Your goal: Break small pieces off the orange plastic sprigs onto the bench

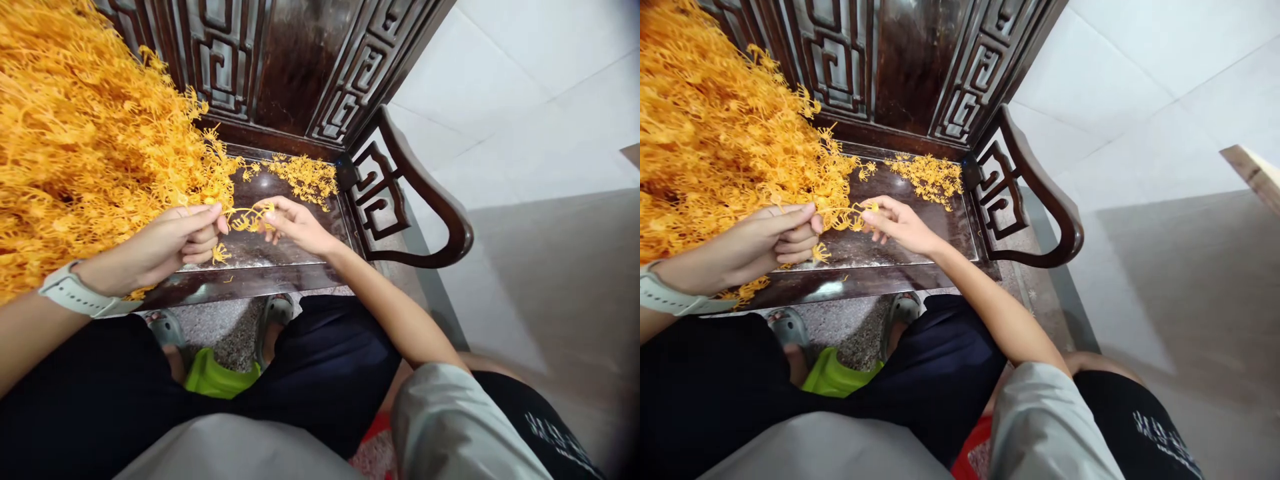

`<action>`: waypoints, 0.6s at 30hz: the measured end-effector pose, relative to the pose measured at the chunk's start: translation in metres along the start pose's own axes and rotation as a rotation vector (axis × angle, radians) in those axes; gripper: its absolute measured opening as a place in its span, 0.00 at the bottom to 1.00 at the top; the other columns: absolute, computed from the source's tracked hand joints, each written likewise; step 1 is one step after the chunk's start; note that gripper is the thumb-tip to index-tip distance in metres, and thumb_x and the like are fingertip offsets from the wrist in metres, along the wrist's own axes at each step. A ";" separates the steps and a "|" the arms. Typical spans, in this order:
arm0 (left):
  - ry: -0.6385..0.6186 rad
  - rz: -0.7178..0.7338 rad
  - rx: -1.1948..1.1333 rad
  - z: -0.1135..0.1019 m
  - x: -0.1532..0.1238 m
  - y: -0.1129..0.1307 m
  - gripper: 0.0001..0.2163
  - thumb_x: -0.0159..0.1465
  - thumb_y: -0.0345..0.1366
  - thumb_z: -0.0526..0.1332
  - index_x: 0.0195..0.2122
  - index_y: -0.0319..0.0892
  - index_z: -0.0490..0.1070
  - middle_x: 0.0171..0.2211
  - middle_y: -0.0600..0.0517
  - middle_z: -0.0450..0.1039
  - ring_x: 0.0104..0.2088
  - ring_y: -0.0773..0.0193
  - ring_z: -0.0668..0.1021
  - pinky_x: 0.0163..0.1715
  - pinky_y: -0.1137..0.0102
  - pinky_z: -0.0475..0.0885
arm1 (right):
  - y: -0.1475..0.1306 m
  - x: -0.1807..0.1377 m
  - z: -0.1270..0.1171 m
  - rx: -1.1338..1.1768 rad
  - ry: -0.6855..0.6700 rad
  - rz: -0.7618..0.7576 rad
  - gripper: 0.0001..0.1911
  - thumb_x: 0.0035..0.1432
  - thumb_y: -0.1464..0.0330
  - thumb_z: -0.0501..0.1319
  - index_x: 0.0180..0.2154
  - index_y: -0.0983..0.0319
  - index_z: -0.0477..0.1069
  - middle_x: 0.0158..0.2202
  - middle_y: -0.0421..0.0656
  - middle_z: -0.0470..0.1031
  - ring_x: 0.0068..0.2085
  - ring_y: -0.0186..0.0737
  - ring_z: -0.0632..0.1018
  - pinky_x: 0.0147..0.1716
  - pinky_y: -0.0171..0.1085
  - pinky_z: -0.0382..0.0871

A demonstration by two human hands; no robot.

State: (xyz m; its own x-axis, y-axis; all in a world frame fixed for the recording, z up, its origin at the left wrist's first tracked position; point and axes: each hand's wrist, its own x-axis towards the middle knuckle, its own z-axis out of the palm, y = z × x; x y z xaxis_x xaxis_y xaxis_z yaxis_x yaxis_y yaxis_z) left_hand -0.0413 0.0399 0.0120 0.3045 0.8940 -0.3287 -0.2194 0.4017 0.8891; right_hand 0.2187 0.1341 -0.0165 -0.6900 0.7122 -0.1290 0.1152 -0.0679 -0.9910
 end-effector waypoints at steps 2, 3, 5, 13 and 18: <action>-0.017 0.005 0.050 0.002 0.000 -0.002 0.17 0.71 0.52 0.68 0.33 0.44 0.76 0.20 0.61 0.45 0.19 0.70 0.50 0.17 0.72 0.48 | -0.002 0.003 0.008 -0.020 0.053 -0.038 0.30 0.60 0.40 0.72 0.47 0.57 0.73 0.29 0.35 0.75 0.27 0.31 0.74 0.27 0.33 0.70; -0.022 0.006 0.089 0.002 -0.001 -0.002 0.17 0.71 0.52 0.68 0.33 0.44 0.76 0.19 0.61 0.46 0.19 0.70 0.50 0.17 0.72 0.48 | -0.003 0.004 0.009 -0.026 0.097 -0.051 0.29 0.60 0.39 0.71 0.44 0.56 0.72 0.26 0.33 0.70 0.25 0.30 0.70 0.24 0.33 0.66; -0.022 0.013 0.183 0.002 -0.002 -0.002 0.19 0.70 0.55 0.68 0.33 0.44 0.78 0.18 0.60 0.48 0.19 0.70 0.50 0.17 0.71 0.47 | -0.004 0.004 0.010 -0.019 0.182 -0.072 0.30 0.60 0.38 0.71 0.38 0.56 0.69 0.22 0.31 0.60 0.23 0.30 0.61 0.22 0.34 0.59; -0.063 0.241 0.664 0.006 -0.007 0.007 0.19 0.75 0.44 0.61 0.28 0.41 0.74 0.20 0.57 0.59 0.24 0.68 0.63 0.27 0.73 0.58 | -0.014 0.011 -0.002 0.019 0.375 -0.101 0.29 0.65 0.39 0.67 0.35 0.55 0.64 0.25 0.34 0.57 0.24 0.31 0.55 0.21 0.35 0.52; -0.157 0.213 0.738 0.002 -0.020 -0.005 0.22 0.76 0.48 0.58 0.28 0.41 0.72 0.25 0.54 0.66 0.28 0.65 0.69 0.33 0.71 0.64 | -0.016 0.004 -0.069 -0.042 0.577 -0.136 0.28 0.68 0.37 0.62 0.38 0.55 0.68 0.22 0.34 0.58 0.20 0.31 0.53 0.17 0.35 0.48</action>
State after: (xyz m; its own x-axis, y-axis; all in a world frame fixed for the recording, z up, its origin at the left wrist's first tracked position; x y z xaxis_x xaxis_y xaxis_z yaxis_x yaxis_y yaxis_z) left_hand -0.0440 0.0195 0.0145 0.4648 0.8761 -0.1278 0.3685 -0.0602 0.9277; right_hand 0.2634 0.1869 0.0011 -0.2019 0.9781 0.0503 0.0894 0.0696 -0.9936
